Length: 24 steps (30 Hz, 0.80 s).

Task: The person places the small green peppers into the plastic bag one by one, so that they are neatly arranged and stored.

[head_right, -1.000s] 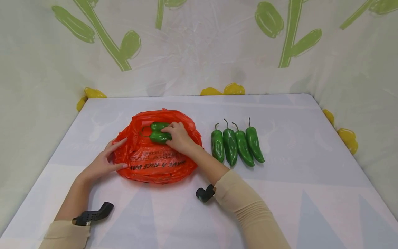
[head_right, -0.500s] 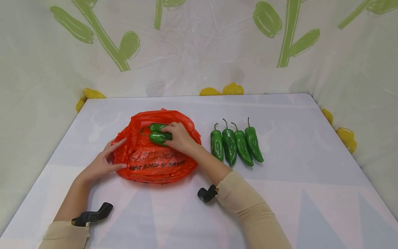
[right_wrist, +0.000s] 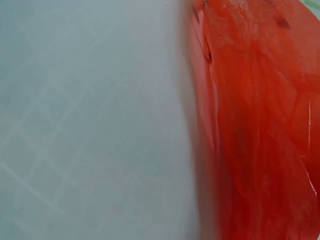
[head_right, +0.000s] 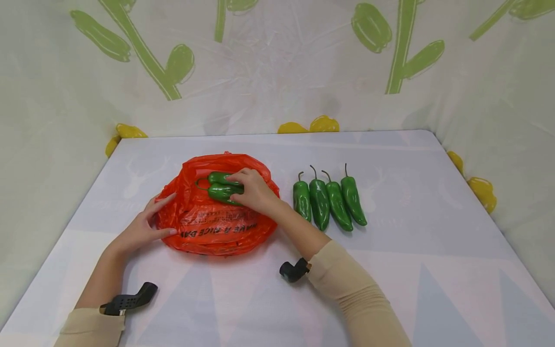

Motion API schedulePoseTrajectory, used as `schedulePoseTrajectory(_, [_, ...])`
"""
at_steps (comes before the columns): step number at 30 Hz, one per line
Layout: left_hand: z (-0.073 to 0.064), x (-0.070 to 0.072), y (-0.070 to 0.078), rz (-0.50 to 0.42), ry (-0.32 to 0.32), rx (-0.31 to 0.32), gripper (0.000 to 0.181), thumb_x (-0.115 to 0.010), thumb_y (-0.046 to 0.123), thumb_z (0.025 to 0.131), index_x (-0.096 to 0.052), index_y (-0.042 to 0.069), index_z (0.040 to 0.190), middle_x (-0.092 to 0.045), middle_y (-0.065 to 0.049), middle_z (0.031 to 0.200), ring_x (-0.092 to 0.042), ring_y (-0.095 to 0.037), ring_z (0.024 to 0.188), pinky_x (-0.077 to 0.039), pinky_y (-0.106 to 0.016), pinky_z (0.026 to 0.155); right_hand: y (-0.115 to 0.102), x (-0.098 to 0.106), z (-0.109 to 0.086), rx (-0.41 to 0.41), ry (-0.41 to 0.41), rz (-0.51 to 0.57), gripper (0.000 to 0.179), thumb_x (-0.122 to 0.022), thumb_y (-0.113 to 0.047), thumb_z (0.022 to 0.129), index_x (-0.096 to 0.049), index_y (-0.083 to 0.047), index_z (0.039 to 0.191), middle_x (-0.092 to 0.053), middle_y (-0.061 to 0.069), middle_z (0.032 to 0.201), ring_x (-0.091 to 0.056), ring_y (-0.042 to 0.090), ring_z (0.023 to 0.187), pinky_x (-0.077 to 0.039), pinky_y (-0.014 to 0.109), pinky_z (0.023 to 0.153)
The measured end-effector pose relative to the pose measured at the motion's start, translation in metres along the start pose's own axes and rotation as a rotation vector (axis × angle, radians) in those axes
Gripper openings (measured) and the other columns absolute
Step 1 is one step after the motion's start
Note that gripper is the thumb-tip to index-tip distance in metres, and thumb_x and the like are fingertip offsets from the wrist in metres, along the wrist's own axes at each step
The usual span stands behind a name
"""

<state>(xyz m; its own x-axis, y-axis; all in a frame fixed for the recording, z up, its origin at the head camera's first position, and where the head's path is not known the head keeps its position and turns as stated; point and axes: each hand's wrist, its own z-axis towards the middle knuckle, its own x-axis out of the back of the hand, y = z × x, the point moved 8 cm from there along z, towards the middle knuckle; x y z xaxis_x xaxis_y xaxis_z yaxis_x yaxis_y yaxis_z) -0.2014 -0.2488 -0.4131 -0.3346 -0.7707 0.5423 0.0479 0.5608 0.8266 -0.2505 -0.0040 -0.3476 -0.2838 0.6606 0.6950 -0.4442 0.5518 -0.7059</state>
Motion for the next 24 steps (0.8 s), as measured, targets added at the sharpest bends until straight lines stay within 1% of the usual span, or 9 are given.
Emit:
schedulePoseTrajectory(4, [0.0,0.0,0.0,-0.001,0.002,0.002,0.089,-0.076,0.027,0.078,-0.024,0.027,0.151,-0.004,-0.016,0.156,-0.007,-0.042,0.142,-0.022,-0.07,0.103,-0.003,0.005,-0.003,0.01,0.009,0.015,0.044,-0.074,-0.012,0.082,-0.061,-0.006,0.123,-0.057,0.01,0.118,-0.055,0.025,0.101,-0.052,0.035,0.086])
schedulePoseTrajectory(10, [-0.001,0.0,0.002,0.001,-0.001,-0.007,0.088,-0.076,0.025,0.079,-0.025,0.026,0.151,-0.006,-0.017,0.156,-0.008,-0.042,0.141,-0.024,-0.069,0.103,-0.009,0.014,-0.008,0.067,0.039,0.036,0.048,-0.076,-0.015,0.08,-0.06,-0.003,0.123,-0.059,0.012,0.118,-0.057,0.027,0.101,-0.052,0.038,0.085])
schedulePoseTrajectory(14, [-0.001,0.0,0.002,0.008,-0.001,-0.005,0.088,-0.075,0.026,0.079,-0.024,0.028,0.151,-0.006,-0.016,0.156,-0.008,-0.042,0.141,-0.024,-0.07,0.103,-0.012,0.02,-0.013,0.094,0.064,0.047,0.05,-0.078,-0.015,0.078,-0.06,-0.002,0.123,-0.06,0.013,0.117,-0.058,0.029,0.101,-0.052,0.041,0.087])
schedulePoseTrajectory(17, [-0.002,0.001,0.001,0.012,0.0,-0.001,0.088,-0.075,0.028,0.079,-0.024,0.029,0.151,-0.006,-0.015,0.156,-0.007,-0.042,0.142,-0.023,-0.07,0.103,-0.013,0.025,-0.017,0.092,0.075,0.036,0.051,-0.078,-0.016,0.078,-0.06,-0.003,0.124,-0.059,0.012,0.119,-0.056,0.029,0.104,-0.05,0.042,0.09])
schedulePoseTrajectory(21, [-0.002,0.0,0.001,0.007,-0.002,-0.004,0.089,-0.075,0.027,0.079,-0.023,0.028,0.151,-0.005,-0.016,0.156,-0.007,-0.043,0.141,-0.023,-0.071,0.102,-0.014,0.032,-0.021,0.07,0.081,0.027,0.053,-0.078,-0.018,0.078,-0.059,-0.005,0.126,-0.058,0.011,0.122,-0.053,0.027,0.111,-0.048,0.043,0.093])
schedulePoseTrajectory(24, [-0.002,0.0,0.002,0.004,-0.002,-0.007,0.089,-0.075,0.027,0.079,-0.023,0.028,0.151,-0.005,-0.017,0.156,-0.007,-0.043,0.141,-0.023,-0.071,0.102,-0.011,0.037,-0.025,0.045,0.084,0.044,0.055,-0.078,-0.019,0.078,-0.058,-0.004,0.127,-0.057,0.012,0.124,-0.052,0.03,0.112,-0.049,0.046,0.092])
